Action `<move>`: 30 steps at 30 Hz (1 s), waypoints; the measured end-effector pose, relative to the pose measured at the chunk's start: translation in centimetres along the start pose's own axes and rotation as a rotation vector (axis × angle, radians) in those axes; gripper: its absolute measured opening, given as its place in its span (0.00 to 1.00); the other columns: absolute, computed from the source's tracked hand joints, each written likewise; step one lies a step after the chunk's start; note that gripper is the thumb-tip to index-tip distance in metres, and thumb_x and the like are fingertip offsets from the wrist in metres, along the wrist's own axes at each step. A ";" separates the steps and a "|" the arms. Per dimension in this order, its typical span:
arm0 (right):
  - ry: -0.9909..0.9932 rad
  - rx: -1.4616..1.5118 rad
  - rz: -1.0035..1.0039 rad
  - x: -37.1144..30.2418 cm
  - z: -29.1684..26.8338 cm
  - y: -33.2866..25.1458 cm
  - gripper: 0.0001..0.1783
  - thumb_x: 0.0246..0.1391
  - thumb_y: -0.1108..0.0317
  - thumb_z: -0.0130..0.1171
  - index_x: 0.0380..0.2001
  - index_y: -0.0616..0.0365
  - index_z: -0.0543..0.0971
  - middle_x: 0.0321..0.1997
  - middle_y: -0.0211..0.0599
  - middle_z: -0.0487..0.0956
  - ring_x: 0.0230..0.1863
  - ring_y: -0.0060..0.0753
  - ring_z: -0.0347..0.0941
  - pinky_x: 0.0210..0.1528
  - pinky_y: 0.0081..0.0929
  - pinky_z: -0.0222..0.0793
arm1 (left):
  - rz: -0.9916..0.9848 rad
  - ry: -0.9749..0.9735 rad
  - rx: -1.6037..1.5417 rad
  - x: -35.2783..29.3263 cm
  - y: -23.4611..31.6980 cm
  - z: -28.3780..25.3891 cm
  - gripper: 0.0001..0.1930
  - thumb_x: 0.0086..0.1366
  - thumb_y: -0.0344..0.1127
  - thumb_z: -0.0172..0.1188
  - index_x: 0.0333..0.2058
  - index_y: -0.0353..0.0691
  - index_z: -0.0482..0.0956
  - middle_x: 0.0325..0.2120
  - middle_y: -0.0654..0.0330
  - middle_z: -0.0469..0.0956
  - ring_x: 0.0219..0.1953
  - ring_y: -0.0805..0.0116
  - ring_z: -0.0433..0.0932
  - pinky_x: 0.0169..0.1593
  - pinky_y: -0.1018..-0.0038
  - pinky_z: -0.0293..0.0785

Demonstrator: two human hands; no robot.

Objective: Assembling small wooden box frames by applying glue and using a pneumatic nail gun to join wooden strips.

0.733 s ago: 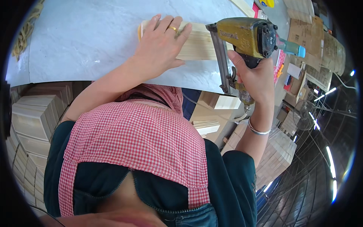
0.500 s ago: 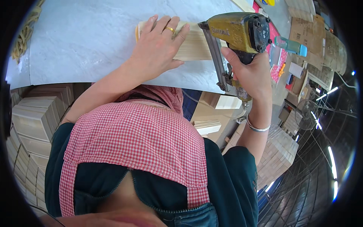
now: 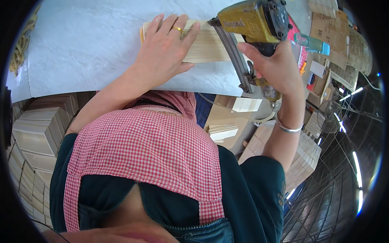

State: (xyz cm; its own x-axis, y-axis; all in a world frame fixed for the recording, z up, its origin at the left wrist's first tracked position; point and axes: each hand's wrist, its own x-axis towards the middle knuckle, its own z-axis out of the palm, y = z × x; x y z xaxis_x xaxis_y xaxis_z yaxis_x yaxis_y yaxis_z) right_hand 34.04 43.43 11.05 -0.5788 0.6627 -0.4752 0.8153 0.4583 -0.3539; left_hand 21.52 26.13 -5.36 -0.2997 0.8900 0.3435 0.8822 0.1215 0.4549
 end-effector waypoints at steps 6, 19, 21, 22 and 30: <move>-0.092 0.008 -0.096 1.3 -2.0 -0.4 0.16 0.56 0.61 0.70 0.33 0.64 0.81 0.15 0.29 0.74 0.11 0.18 0.63 0.14 0.17 0.58 | 0.031 -0.013 -0.020 0.2 0.2 0.0 0.38 0.48 0.47 0.74 0.57 0.35 0.75 0.53 0.47 0.71 0.55 0.52 0.69 0.66 0.51 0.58; 0.409 0.076 0.130 -4.4 2.5 16.1 0.19 0.54 0.64 0.66 0.43 0.66 0.76 0.29 0.42 0.80 0.24 0.34 0.77 0.27 0.29 0.73 | 0.067 -0.062 0.058 -0.1 -0.4 0.2 0.39 0.51 0.49 0.72 0.60 0.40 0.72 0.59 0.48 0.68 0.61 0.51 0.65 0.69 0.53 0.53; 0.572 -0.259 0.052 -4.5 4.8 20.0 0.20 0.55 0.66 0.61 0.48 0.65 0.74 0.34 0.51 0.82 0.31 0.53 0.79 0.37 0.43 0.75 | 0.096 -0.063 0.122 -0.1 -0.6 0.1 0.39 0.51 0.48 0.72 0.61 0.40 0.72 0.59 0.48 0.68 0.61 0.51 0.66 0.69 0.53 0.53; 0.562 -0.281 0.149 -4.4 5.8 21.8 0.22 0.55 0.66 0.60 0.51 0.64 0.72 0.37 0.55 0.82 0.35 0.60 0.78 0.40 0.47 0.74 | 0.100 -0.054 0.138 0.0 -0.4 -0.1 0.39 0.51 0.48 0.72 0.61 0.40 0.72 0.59 0.48 0.68 0.61 0.51 0.66 0.69 0.53 0.53; 0.588 -0.361 0.274 -3.0 9.7 29.2 0.38 0.55 0.59 0.62 0.66 0.60 0.64 0.45 0.58 0.82 0.43 0.62 0.80 0.47 0.51 0.75 | -0.574 -0.307 -0.971 0.5 -2.9 -7.4 0.35 0.59 0.48 0.69 0.62 0.41 0.72 0.62 0.49 0.67 0.59 0.54 0.67 0.67 0.55 0.56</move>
State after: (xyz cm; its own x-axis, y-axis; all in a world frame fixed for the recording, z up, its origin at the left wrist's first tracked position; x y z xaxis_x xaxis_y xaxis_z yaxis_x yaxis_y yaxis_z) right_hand 59.48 49.07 -5.66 -0.3325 0.9424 0.0370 0.9424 0.3305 0.0507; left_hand 16.06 22.99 -0.39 -0.3470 0.8985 -0.2688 -0.0424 0.2713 0.9616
